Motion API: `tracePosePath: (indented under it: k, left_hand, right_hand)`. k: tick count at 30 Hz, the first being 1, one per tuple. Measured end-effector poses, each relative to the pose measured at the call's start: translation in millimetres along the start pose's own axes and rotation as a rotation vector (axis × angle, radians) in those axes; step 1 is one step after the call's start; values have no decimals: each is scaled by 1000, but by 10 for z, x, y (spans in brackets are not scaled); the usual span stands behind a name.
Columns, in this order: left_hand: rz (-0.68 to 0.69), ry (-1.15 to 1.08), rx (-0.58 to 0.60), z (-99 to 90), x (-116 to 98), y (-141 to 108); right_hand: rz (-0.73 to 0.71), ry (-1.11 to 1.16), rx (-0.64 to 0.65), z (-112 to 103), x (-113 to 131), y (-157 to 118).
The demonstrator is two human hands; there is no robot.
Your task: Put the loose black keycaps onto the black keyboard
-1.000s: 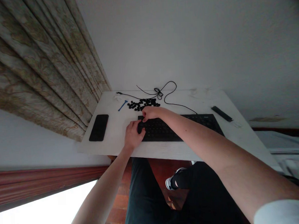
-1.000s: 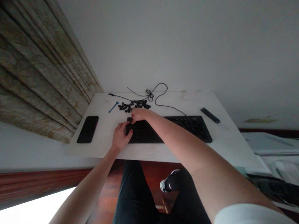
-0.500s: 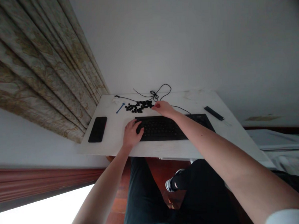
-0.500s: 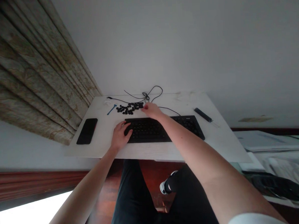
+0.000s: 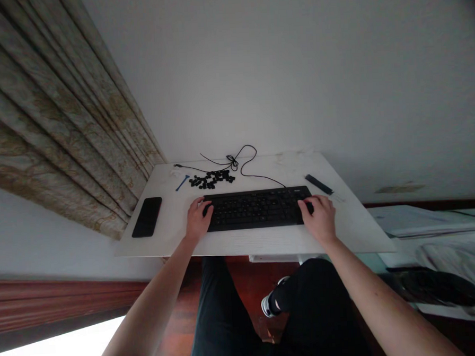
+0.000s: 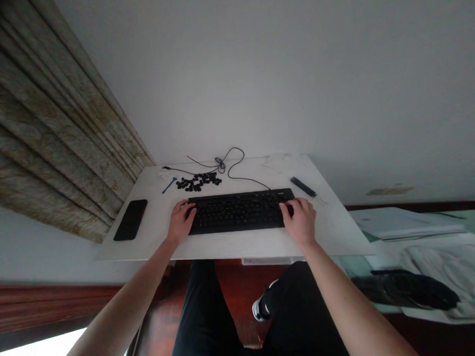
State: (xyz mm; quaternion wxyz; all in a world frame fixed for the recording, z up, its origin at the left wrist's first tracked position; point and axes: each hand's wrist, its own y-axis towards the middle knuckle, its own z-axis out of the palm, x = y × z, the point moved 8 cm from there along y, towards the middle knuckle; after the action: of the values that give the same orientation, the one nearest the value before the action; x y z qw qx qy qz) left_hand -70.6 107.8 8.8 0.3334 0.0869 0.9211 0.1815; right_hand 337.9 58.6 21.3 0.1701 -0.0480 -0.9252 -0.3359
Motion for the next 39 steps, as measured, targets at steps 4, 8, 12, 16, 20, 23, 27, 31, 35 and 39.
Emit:
tracePosePath:
  k: [4, 8, 12, 16, 20, 23, 27, 31, 35, 39]
  left_hand:
    - [-76, -6, -38, -24, 65, 333]
    - [-123, 242, 135, 114, 66, 726]
    - [-144, 451, 263, 258, 66, 936]
    - [-151, 490, 277, 349, 59, 1007]
    - [-230, 311, 238, 370, 93, 1030]
    - [-261, 184, 212, 351, 93, 1045]
    - [-278, 16, 167, 318, 27, 1050]
    - [-323, -257, 114, 362, -120, 920]
    - [-496, -1086, 99, 545, -356, 578]
    - [-553, -1348, 157, 627, -685, 253]
  right_hand:
    - [-86, -6, 45, 45, 104, -55]
    - [-116, -15, 108, 86, 147, -32]
    - [-89, -27, 129, 85, 118, -21]
    - [-75, -13, 148, 92, 105, -15]
    - [-57, 4, 161, 95, 92, -5]
    - [-46, 8, 158, 78, 90, 2]
    - [-37, 7, 145, 57, 91, 5]
    - [-27, 20, 147, 70, 75, 4]
    - [-26, 34, 139, 82, 61, 3]
    - [-23, 26, 131, 73, 63, 1]
